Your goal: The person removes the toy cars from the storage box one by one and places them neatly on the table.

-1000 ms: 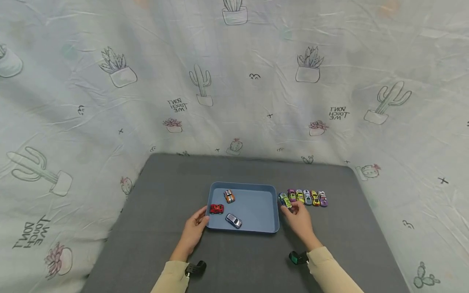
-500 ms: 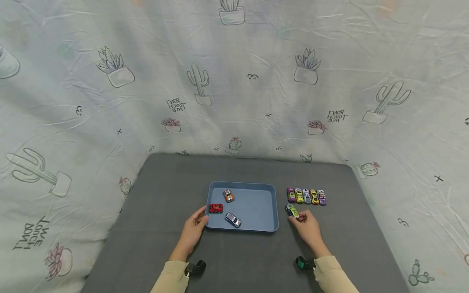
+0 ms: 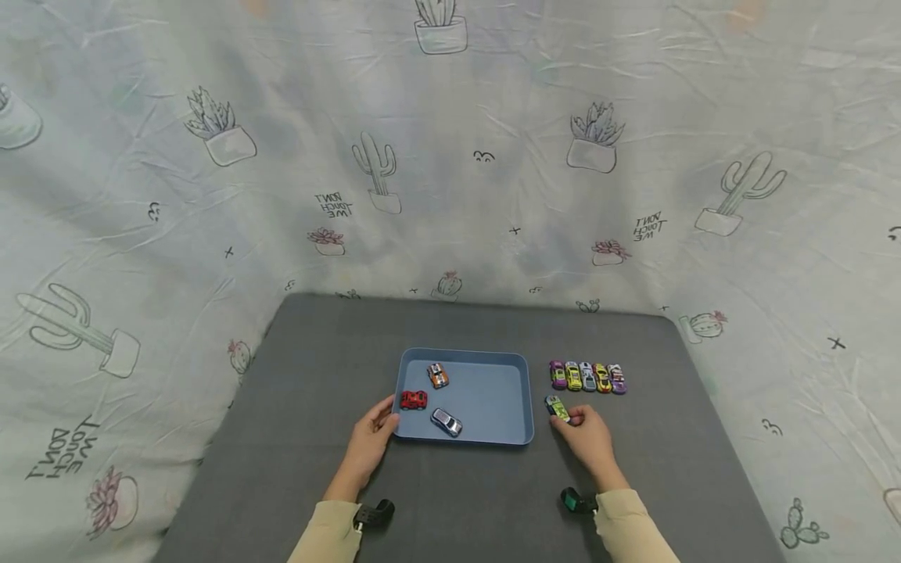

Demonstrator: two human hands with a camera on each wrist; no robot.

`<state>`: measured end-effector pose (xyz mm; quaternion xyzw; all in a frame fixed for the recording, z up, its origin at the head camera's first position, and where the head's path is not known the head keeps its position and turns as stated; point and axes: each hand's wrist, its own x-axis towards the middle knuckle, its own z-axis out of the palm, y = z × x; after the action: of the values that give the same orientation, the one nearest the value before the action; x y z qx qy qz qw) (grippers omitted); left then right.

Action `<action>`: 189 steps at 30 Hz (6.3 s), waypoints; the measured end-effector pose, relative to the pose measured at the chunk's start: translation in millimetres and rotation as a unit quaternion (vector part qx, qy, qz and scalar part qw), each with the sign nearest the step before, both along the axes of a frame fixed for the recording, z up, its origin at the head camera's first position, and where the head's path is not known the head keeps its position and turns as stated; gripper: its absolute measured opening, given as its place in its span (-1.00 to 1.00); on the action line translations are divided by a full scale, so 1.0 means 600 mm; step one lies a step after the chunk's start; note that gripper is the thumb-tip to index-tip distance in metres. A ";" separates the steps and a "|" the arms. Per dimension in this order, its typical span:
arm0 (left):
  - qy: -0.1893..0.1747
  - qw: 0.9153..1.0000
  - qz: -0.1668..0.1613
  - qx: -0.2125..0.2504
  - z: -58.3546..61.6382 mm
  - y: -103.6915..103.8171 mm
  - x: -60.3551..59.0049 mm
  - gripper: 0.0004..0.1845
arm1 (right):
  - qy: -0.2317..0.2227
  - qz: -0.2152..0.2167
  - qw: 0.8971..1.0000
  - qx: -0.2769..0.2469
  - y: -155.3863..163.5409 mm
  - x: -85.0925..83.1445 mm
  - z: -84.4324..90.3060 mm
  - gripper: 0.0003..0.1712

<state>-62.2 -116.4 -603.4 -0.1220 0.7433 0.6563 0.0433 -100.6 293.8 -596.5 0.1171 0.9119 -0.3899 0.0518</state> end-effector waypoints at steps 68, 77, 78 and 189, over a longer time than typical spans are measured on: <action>0.002 1.000 -0.006 -0.001 0.004 -0.001 0.001 -0.49 | 0.039 -0.075 0.996 0.011 -0.011 0.003 -0.021 -0.38; 0.000 1.000 -0.015 0.006 0.018 0.002 0.002 -0.48 | 0.062 -0.080 0.995 -0.023 -0.009 0.000 -0.012 -0.30; -0.003 1.000 -0.018 0.008 0.019 0.001 0.002 -0.48 | 0.074 -0.080 0.994 -0.031 -0.010 -0.002 -0.008 -0.29; 0.020 0.998 -0.051 -0.006 0.051 0.003 0.018 -0.49 | 0.106 0.143 0.980 -0.093 -0.214 -0.026 0.047 -0.69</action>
<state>-51.7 -114.7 -573.0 -0.0711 0.7534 0.6509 0.0613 -116.3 165.2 -568.1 -0.0613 0.8792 -0.4721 0.0210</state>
